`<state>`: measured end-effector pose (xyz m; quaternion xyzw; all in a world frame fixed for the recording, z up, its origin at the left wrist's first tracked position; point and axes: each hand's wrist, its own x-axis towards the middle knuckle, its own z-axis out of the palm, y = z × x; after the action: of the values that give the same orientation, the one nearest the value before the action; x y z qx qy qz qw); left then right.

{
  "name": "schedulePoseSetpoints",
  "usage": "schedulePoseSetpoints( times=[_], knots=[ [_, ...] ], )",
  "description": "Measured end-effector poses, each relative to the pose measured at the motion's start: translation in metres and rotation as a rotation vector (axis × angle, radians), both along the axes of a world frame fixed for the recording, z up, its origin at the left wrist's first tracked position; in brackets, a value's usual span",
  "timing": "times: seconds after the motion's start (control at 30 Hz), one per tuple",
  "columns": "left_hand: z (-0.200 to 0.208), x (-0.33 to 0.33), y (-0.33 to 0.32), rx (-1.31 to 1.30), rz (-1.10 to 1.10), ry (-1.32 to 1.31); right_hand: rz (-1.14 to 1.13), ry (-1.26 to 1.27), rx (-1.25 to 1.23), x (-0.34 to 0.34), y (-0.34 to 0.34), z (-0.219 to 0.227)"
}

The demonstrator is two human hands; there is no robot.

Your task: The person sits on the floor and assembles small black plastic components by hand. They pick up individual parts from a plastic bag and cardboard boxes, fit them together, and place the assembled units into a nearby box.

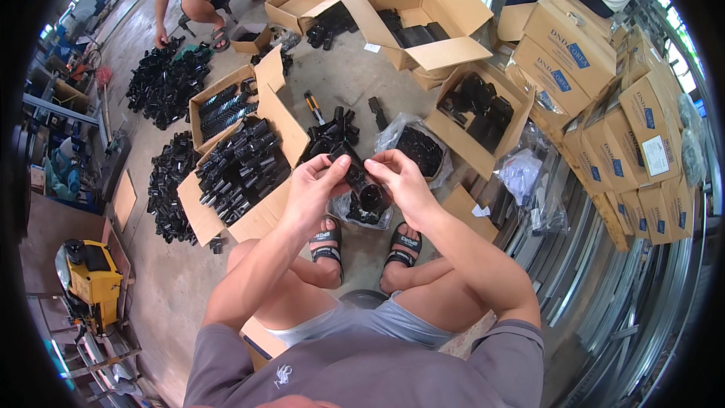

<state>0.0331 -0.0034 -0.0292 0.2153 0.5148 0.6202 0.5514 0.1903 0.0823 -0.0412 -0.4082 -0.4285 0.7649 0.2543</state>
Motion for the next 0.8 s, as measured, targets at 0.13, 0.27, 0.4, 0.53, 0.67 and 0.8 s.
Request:
schedulePoseSetpoints(
  times=[0.13, 0.27, 0.4, 0.53, 0.67, 0.8],
  knots=[
    [-0.005, -0.008, 0.001, -0.159, -0.016, 0.021, 0.114, -0.068, -0.023, 0.000, -0.003, -0.010],
    [0.000, -0.012, 0.002, -0.187, -0.013, -0.034, 0.116, -0.043, -0.023, -0.003, 0.000, -0.023],
    [0.005, -0.021, 0.003, -0.168, 0.044, -0.035, 0.102, -0.149, -0.032, 0.002, 0.020, -0.035],
    [0.006, -0.036, 0.004, -0.134, 0.108, 0.105, 0.144, -0.469, 0.182, 0.012, 0.054, -0.090],
    [0.015, -0.048, 0.006, -0.095, 0.196, 0.219, 0.620, -0.962, 0.715, 0.025, 0.059, -0.168],
    [0.015, -0.058, 0.013, -0.151, 0.293, 0.209, 0.846, -1.063, 0.796, 0.009, 0.037, -0.253]
  ],
)
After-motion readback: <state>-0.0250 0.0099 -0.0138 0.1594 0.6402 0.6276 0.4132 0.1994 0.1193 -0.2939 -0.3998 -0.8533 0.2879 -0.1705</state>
